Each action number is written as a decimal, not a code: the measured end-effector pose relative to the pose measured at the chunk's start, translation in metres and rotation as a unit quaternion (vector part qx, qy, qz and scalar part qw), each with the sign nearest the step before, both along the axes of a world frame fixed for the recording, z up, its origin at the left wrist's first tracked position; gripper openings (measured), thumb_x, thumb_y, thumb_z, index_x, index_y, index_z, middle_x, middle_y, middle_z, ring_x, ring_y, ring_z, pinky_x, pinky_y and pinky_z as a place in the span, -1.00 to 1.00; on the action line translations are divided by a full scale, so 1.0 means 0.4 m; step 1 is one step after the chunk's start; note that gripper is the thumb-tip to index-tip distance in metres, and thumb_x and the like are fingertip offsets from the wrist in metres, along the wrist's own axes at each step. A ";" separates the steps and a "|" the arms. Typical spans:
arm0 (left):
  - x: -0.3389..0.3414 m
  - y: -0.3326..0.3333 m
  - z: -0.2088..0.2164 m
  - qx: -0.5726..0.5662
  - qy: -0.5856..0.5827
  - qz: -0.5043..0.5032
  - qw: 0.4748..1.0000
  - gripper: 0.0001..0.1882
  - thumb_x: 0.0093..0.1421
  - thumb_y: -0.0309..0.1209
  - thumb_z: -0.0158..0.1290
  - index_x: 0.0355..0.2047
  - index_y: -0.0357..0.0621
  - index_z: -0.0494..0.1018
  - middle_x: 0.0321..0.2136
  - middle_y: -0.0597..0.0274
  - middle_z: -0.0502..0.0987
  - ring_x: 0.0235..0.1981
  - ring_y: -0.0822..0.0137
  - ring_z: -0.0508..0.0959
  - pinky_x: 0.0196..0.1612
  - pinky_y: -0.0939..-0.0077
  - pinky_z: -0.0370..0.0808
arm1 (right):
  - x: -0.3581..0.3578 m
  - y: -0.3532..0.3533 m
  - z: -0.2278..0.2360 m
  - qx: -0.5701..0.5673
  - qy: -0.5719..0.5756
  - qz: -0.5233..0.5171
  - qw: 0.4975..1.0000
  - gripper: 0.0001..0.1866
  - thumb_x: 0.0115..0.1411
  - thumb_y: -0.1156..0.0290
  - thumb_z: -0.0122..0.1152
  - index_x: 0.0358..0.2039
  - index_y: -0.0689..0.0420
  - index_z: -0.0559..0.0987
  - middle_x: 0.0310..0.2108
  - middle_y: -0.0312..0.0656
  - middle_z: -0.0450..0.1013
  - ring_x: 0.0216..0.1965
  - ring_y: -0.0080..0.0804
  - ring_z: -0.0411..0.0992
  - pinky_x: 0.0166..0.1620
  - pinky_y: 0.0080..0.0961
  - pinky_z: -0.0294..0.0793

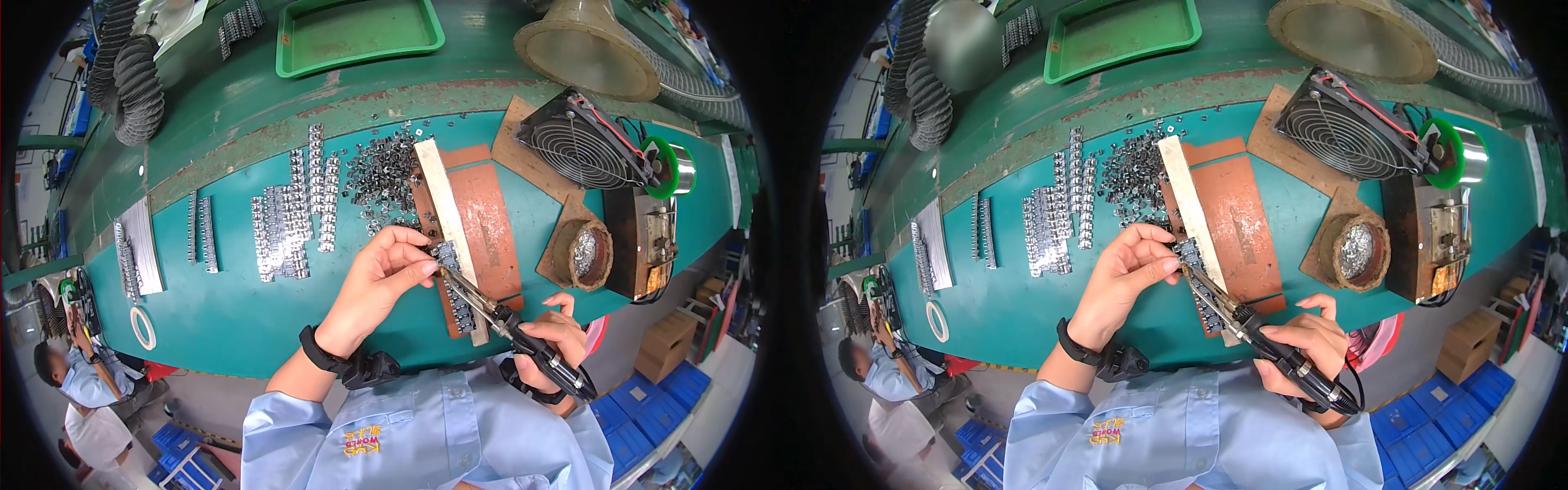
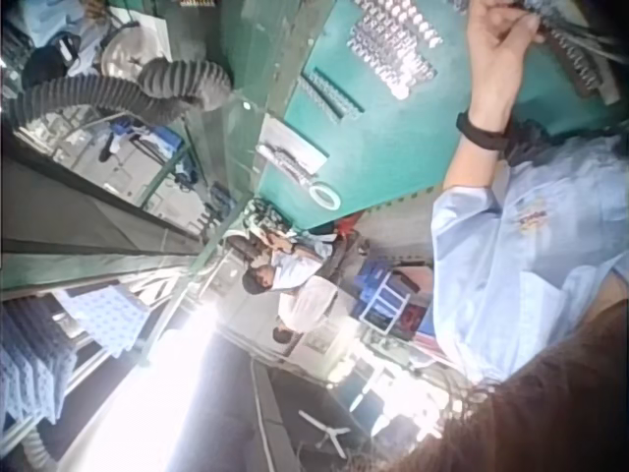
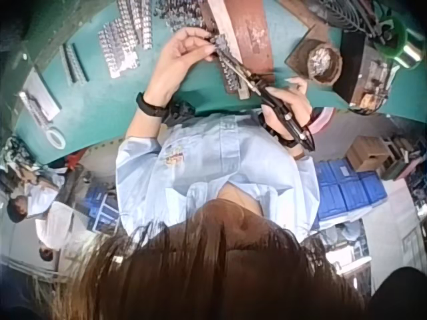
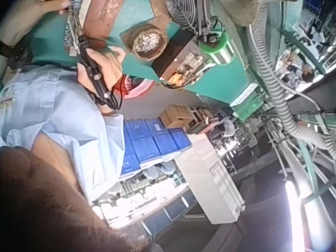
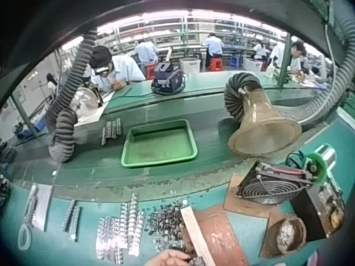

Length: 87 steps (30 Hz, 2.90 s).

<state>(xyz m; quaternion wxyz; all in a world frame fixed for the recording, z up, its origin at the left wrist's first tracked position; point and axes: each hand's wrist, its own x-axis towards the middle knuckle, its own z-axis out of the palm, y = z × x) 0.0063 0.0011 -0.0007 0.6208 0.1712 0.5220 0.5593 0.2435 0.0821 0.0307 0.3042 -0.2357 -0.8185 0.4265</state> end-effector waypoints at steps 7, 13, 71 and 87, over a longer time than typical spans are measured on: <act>0.002 -0.002 0.001 0.006 -0.008 0.010 1.000 -0.76 0.12 -0.54 0.05 -0.19 -0.20 0.31 -0.45 0.32 0.49 -0.42 0.50 0.48 -0.26 0.65 0.39 | 0.020 -0.018 -0.034 -0.010 0.054 -0.043 0.998 -0.64 -0.05 0.22 0.29 -0.30 0.16 0.45 -0.64 -0.32 0.43 -0.61 -0.51 0.36 -0.14 -0.31 0.21; 0.006 0.000 0.001 0.009 -0.006 0.012 1.000 -0.76 0.12 -0.54 0.05 -0.19 -0.20 0.31 -0.46 0.32 0.49 -0.43 0.51 0.47 -0.28 0.65 0.40 | 0.030 -0.053 -0.097 -0.050 0.108 -0.140 0.983 -0.57 0.02 0.17 0.24 -0.21 0.20 0.38 -0.55 -0.23 0.40 -0.51 -0.45 0.33 -0.22 -0.40 0.25; -0.013 -0.026 0.044 -0.014 0.050 -0.063 0.997 -0.86 0.07 -0.64 0.05 -0.32 -0.26 0.40 -0.33 0.21 0.48 -0.32 0.46 0.49 -0.21 0.60 0.43 | 0.038 -0.049 -0.138 -0.032 0.102 -0.116 0.987 -0.59 0.06 0.28 0.18 -0.17 0.26 0.34 -0.51 -0.16 0.32 -0.50 -0.43 0.30 -0.42 -0.55 0.28; 0.006 -0.017 0.028 -0.034 0.044 -0.020 0.998 -0.84 0.09 -0.63 0.04 -0.31 -0.24 0.36 -0.39 0.29 0.45 -0.34 0.47 0.49 -0.22 0.61 0.45 | 0.030 -0.042 -0.135 -0.031 0.138 -0.122 0.982 -0.61 -0.09 0.48 0.27 -0.22 0.29 0.41 -0.56 -0.14 0.37 -0.53 -0.35 0.31 -0.43 -0.47 0.30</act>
